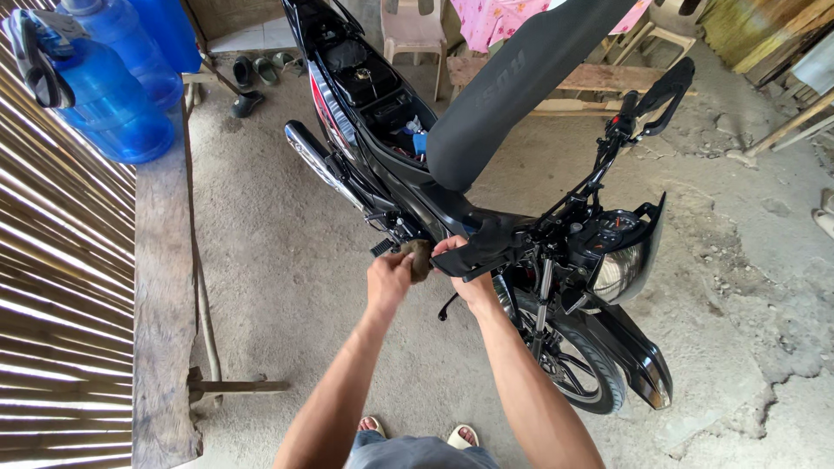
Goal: The person wipes the surfaces of a motorcycle using a cloth, including the front fairing, handlebars, rear fender, and sides.
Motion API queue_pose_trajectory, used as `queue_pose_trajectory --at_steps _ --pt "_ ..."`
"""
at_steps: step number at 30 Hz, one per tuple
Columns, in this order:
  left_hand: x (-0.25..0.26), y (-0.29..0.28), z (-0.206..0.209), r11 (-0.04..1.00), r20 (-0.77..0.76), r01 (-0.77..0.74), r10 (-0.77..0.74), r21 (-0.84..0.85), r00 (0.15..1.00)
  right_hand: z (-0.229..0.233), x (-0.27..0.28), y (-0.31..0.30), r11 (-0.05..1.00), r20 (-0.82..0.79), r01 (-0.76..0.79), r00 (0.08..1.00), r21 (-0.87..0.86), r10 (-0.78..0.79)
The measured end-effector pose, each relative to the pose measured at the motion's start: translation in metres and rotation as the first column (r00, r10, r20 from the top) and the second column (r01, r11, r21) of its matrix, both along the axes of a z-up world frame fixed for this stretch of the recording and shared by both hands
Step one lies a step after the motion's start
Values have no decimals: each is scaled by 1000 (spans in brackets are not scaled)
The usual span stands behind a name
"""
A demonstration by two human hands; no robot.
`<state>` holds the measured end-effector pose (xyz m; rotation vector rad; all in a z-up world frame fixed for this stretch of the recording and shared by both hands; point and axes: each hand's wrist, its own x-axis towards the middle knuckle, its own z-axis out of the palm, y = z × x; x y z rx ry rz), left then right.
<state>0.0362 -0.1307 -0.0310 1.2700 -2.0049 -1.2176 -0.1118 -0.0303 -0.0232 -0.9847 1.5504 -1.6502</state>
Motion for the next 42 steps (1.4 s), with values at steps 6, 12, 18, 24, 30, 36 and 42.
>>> queue_pose_trajectory --at_steps 6,12,18,24,30,36,42 --pt "-5 -5 -89 359 -409 235 554 903 726 1 3 -6 995 -16 103 995 6 -102" --pt "12 70 -124 561 -424 -6 634 828 646 10 6 -3 992 -35 100 994 -72 -102" --pt "1 42 -37 967 -478 -232 154 -109 865 11 9 2 996 2 85 996 11 -85" --pt "-15 29 7 949 -188 -313 304 -20 934 -13 7 3 999 -13 41 999 -32 -42" --pt "15 71 -77 894 -297 -318 225 -315 928 -46 8 2 997 88 66 994 -45 -61" --pt "-3 66 -80 809 -704 -81 552 582 448 -34 -9 6 996 39 62 997 63 -65" --pt "17 95 -45 952 -648 100 117 288 753 -33 -1 33 990 -1 95 995 -102 -96"
